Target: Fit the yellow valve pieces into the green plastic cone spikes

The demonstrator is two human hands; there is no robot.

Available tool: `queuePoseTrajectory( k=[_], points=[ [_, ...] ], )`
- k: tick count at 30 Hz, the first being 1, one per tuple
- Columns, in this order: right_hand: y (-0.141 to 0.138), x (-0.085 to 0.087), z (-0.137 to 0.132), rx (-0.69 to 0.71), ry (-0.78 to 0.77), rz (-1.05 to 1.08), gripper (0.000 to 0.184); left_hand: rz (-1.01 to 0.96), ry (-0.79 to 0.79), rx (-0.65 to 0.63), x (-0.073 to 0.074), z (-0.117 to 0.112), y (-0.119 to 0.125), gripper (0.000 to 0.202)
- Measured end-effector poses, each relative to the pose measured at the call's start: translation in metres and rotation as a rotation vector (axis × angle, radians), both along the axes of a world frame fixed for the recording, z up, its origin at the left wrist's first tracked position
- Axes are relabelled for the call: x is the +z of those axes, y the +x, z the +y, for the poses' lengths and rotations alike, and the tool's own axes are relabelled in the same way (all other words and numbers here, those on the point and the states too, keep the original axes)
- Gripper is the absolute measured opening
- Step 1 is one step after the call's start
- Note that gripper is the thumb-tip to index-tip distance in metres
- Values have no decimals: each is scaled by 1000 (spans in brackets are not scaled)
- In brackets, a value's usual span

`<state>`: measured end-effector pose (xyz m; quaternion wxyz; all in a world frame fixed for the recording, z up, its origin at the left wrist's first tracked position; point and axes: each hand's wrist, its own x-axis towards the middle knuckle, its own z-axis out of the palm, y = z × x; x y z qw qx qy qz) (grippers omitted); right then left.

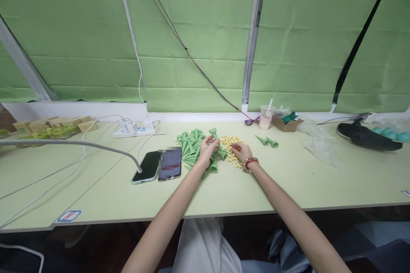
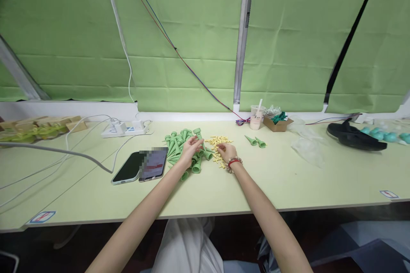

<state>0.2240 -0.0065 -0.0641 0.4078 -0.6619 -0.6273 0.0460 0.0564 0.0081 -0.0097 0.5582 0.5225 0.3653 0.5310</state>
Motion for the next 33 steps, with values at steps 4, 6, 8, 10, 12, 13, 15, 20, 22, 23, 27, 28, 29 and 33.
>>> queuePoseTrajectory(
  k=[4,6,8,10,12,13,15,20,22,23,27,28,29,33],
  points=[
    [0,0,-1,-4,19,12,20,-15,3,-14,1,-1,0,44],
    [-1,4,-4,-30,38,-10,21,-21,5,-14,2,-1,-1,44],
    [-1,8,-7,-78,63,-64,22,-19,2,-9,3,-2,-1,45],
    [-1,13,-10,-108,71,-129,23,-11,-4,-4,4,-3,-1,45],
    [-1,15,-12,-101,35,-176,24,-4,-3,-9,4,-4,-1,46],
    [-1,15,-13,-94,7,-194,24,0,1,-16,4,-5,-1,46],
    [-2,13,-13,-81,-42,-222,20,3,5,-25,4,-6,-1,46],
    [-3,7,-9,-69,57,-129,16,-22,-1,-32,3,-5,1,47],
    [-3,7,-7,-87,141,28,19,-28,8,-24,3,-5,2,46],
    [-4,8,-6,-94,172,131,22,-32,13,-16,2,-5,2,44],
    [-6,13,-3,-101,193,590,30,-52,31,-14,2,-6,1,33],
    [-6,15,-3,-103,174,694,31,-55,34,-20,1,-6,1,32],
    [-6,16,-3,-104,147,786,31,-59,37,-24,1,-6,1,33],
    [-3,19,-2,-114,81,1033,30,-68,46,-24,3,-8,1,34]
  ],
)
